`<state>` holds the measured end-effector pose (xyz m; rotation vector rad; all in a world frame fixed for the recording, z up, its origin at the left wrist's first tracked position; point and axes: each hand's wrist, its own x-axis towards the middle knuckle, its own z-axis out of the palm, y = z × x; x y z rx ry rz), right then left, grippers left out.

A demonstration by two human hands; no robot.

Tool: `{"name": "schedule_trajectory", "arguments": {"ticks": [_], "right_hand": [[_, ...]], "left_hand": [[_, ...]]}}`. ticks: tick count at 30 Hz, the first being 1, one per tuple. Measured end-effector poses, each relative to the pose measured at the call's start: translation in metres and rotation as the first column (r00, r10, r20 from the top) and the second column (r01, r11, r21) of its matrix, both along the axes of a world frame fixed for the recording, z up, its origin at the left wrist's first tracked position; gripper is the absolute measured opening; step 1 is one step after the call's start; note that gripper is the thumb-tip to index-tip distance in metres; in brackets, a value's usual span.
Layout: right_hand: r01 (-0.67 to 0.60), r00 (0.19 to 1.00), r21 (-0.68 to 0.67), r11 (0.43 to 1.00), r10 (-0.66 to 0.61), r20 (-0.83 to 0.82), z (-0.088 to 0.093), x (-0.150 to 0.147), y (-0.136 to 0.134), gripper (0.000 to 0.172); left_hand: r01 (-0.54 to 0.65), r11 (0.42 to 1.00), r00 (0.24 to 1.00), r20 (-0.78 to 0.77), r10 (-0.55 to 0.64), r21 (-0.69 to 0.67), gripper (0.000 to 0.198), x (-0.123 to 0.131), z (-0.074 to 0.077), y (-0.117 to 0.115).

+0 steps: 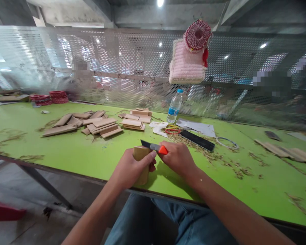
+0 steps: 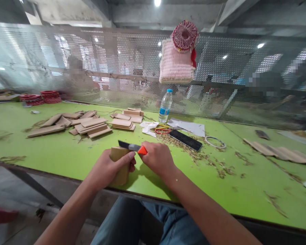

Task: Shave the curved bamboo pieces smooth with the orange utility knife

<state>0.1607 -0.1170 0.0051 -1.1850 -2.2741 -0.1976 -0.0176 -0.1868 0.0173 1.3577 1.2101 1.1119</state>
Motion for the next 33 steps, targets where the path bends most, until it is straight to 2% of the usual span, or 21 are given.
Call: {"name": "schedule_trajectory", "arguments": {"ticks": [4, 6, 11, 15, 25, 30, 33], "right_hand": [[0.062, 0.996, 0.001, 0.998, -0.062, -0.069, 0.003, 0.004, 0.004, 0.028], [0.042, 0.997, -0.016, 0.999, -0.043, -0.059, 0.004, 0.006, 0.005, 0.028], [-0.115, 0.992, -0.083, 0.99, 0.119, 0.041, 0.003, 0.004, 0.003, 0.028], [-0.156, 0.983, -0.097, 0.983, 0.164, 0.079, 0.002, 0.003, 0.002, 0.025], [-0.089, 0.995, -0.025, 0.996, 0.09, 0.044, -0.003, -0.001, -0.001, 0.022], [0.011, 0.998, -0.028, 1.0, -0.012, -0.061, -0.001, 0.0, 0.004, 0.031], [-0.003, 0.998, -0.014, 1.0, 0.002, -0.059, -0.001, 0.003, 0.006, 0.033]], "left_hand": [[-0.009, 1.0, 0.993, 0.12, 0.011, -0.013, 0.039, 0.003, -0.001, 0.0], [0.013, 1.0, 0.988, 0.152, -0.009, -0.023, 0.039, 0.002, -0.002, 0.002], [0.08, 0.997, 0.995, 0.067, -0.078, -0.024, 0.04, -0.003, -0.001, 0.006], [0.132, 0.991, 0.991, 0.021, -0.133, 0.028, 0.037, -0.005, 0.002, 0.007], [0.038, 0.998, 0.998, -0.052, -0.036, 0.041, 0.039, -0.002, -0.001, 0.005], [-0.022, 0.999, 0.995, 0.098, 0.018, 0.042, 0.038, 0.006, -0.007, 0.005], [-0.004, 1.0, 0.989, 0.147, 0.001, 0.018, 0.04, 0.007, -0.006, 0.007]]}}
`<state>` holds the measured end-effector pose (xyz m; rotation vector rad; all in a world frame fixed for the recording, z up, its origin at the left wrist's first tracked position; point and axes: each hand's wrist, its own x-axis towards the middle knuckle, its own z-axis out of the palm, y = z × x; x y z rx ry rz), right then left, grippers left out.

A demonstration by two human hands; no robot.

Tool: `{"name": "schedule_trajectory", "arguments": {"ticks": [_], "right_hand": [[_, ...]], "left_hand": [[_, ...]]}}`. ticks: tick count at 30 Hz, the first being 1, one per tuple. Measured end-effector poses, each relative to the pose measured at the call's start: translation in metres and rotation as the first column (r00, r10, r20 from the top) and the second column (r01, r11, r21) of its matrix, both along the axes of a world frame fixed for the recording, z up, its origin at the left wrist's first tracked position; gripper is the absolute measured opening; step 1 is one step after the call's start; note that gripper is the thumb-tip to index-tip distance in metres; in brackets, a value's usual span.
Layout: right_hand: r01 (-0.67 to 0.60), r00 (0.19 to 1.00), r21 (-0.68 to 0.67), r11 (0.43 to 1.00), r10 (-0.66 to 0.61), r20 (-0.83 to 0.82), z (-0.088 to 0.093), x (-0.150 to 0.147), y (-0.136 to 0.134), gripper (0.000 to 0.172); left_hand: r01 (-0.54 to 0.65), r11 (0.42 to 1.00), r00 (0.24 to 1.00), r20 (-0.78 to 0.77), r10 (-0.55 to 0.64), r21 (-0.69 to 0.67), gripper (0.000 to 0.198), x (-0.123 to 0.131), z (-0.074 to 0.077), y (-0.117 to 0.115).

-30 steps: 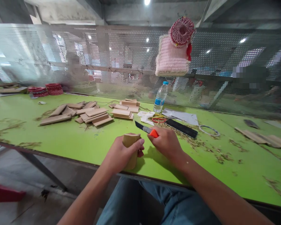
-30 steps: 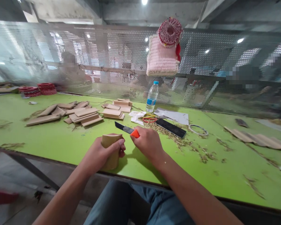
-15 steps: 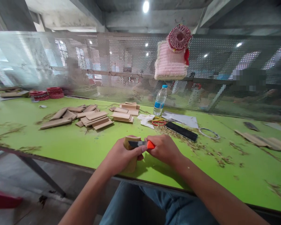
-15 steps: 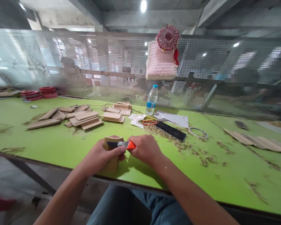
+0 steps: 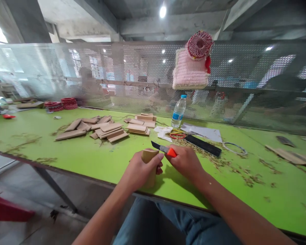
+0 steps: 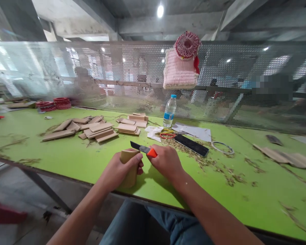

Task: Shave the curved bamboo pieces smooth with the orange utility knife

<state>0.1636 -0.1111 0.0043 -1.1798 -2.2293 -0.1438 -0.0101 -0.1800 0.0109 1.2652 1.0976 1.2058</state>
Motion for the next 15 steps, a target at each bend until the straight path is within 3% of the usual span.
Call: {"name": "schedule_trajectory", "arguments": {"ticks": [4, 9, 15], "right_hand": [[-0.099, 0.994, 0.0, 0.995, 0.099, 0.051, -0.002, -0.001, -0.001, 0.035], [-0.127, 0.986, -0.049, 0.991, 0.131, 0.104, -0.003, -0.002, -0.003, 0.028], [-0.154, 0.981, -0.054, 0.987, 0.16, 0.11, -0.002, 0.0, -0.003, 0.025]], "left_hand": [[-0.006, 1.0, 0.996, -0.093, 0.008, 0.02, 0.044, -0.006, 0.004, 0.003], [0.028, 0.999, 0.998, -0.056, -0.027, 0.025, 0.052, -0.014, 0.005, 0.005], [0.058, 0.998, 0.998, -0.027, -0.057, 0.015, 0.047, -0.013, 0.003, 0.003]]}}
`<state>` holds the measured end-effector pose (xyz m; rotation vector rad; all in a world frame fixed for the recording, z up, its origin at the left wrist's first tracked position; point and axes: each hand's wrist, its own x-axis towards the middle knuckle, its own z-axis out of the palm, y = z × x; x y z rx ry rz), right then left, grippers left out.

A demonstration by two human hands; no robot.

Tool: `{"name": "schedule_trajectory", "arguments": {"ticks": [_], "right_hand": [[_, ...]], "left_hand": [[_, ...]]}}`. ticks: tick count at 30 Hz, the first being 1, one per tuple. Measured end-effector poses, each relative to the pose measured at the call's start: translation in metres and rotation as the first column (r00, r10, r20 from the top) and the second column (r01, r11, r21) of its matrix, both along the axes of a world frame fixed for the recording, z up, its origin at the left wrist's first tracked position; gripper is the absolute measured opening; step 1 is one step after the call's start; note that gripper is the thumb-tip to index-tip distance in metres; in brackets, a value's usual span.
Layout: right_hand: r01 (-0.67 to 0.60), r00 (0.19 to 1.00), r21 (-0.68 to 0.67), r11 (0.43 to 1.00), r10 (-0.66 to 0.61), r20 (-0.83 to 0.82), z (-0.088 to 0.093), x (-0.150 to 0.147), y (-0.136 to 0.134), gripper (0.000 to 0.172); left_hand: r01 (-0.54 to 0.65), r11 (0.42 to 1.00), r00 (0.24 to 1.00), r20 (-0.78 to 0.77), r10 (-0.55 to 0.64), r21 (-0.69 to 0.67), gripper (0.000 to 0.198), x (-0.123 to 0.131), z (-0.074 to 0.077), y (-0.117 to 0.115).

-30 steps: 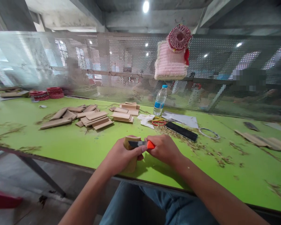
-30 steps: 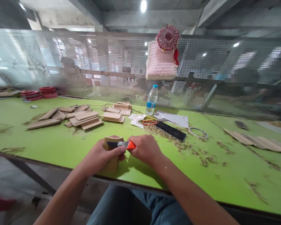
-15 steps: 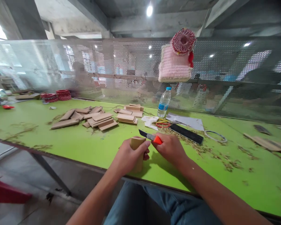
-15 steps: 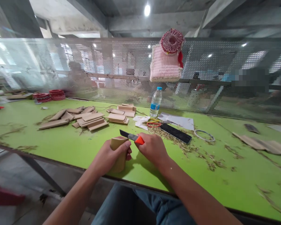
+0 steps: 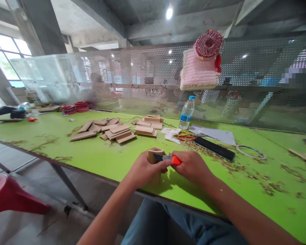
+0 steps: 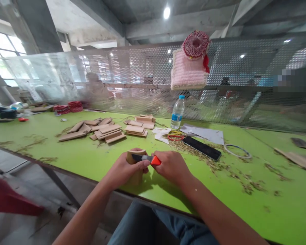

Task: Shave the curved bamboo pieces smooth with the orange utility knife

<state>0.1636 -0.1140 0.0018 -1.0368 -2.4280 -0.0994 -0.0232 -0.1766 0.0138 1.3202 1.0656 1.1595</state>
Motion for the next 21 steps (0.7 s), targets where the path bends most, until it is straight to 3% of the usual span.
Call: {"name": "schedule_trajectory", "arguments": {"ticks": [5, 14, 21], "right_hand": [[0.015, 1.0, 0.013, 1.0, -0.015, -0.009, 0.0002, -0.0002, 0.0003, 0.03], [0.011, 0.997, 0.048, 0.999, -0.008, -0.072, -0.002, -0.0019, -0.0008, 0.03], [0.066, 0.992, 0.026, 0.997, -0.063, -0.108, -0.0021, -0.0035, -0.0022, 0.032]], "left_hand": [[0.002, 1.0, 1.0, 0.002, -0.002, 0.025, 0.037, 0.0037, -0.0024, -0.003], [-0.046, 0.996, 0.997, -0.055, 0.05, 0.077, 0.039, 0.0071, -0.003, -0.0041], [-0.062, 0.998, 0.998, -0.02, 0.062, 0.005, 0.048, 0.0079, -0.0024, -0.0035]]}}
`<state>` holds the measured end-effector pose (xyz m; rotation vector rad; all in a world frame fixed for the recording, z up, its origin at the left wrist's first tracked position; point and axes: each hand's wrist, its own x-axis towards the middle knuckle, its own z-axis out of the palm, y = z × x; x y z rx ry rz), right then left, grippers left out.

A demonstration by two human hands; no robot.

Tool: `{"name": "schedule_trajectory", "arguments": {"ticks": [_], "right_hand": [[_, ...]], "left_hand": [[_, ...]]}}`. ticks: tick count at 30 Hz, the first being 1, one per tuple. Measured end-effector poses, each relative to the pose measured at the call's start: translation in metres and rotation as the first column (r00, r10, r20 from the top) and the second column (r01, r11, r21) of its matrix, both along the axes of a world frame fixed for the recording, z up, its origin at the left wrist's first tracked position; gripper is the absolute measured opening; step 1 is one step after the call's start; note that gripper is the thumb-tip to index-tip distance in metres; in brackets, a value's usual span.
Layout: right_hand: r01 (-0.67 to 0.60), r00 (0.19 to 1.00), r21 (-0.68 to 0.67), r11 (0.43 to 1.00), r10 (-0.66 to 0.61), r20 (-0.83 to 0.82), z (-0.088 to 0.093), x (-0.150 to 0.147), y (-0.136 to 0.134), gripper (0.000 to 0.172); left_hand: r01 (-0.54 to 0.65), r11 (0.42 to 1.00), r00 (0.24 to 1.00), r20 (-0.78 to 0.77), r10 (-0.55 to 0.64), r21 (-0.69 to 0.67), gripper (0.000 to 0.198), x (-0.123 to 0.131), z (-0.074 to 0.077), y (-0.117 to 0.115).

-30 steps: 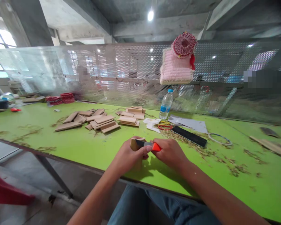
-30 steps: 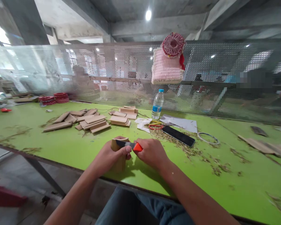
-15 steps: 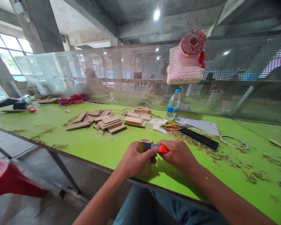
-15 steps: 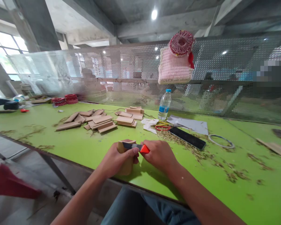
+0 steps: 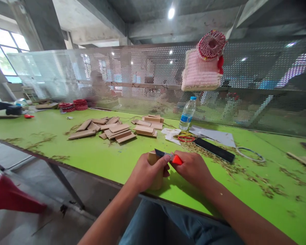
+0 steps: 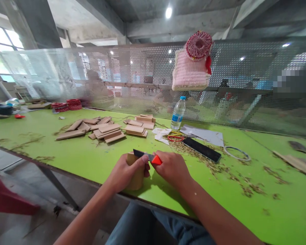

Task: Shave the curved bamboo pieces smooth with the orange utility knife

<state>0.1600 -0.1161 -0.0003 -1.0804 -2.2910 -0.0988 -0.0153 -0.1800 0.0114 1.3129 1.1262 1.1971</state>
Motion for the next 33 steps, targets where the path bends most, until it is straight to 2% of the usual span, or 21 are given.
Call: {"name": "schedule_trajectory", "arguments": {"ticks": [7, 12, 20, 25, 29, 33], "right_hand": [[0.085, 0.996, -0.032, 0.996, -0.086, -0.012, 0.0019, 0.0015, 0.0013, 0.034], [-0.022, 0.999, -0.021, 1.0, 0.023, 0.046, 0.0009, 0.0008, 0.0005, 0.027], [-0.061, 0.993, -0.017, 0.998, 0.063, 0.098, -0.0022, 0.0028, 0.0035, 0.023], [-0.057, 0.995, 0.023, 0.998, 0.055, 0.085, -0.0046, 0.0045, 0.0043, 0.023], [-0.029, 0.999, 0.048, 0.998, 0.027, 0.046, -0.0041, 0.0022, 0.0019, 0.023], [0.032, 0.999, 0.051, 0.998, -0.032, -0.008, -0.0012, 0.002, 0.0031, 0.031]], "left_hand": [[0.062, 0.997, 0.99, 0.132, -0.056, -0.048, 0.042, -0.0034, -0.0017, 0.0028], [0.084, 0.996, 0.993, 0.085, -0.081, -0.031, 0.045, -0.0055, -0.0056, 0.0055], [0.123, 0.992, 0.985, 0.122, -0.121, -0.014, 0.05, -0.0075, -0.0058, 0.0064], [0.096, 0.995, 0.993, 0.062, -0.097, 0.015, 0.044, -0.0046, -0.0047, 0.0046], [0.022, 0.999, 1.0, 0.02, -0.023, 0.041, 0.039, -0.001, -0.0045, 0.0009], [-0.018, 0.999, 0.998, 0.054, 0.015, 0.05, 0.038, 0.0018, -0.0044, 0.0001]]}}
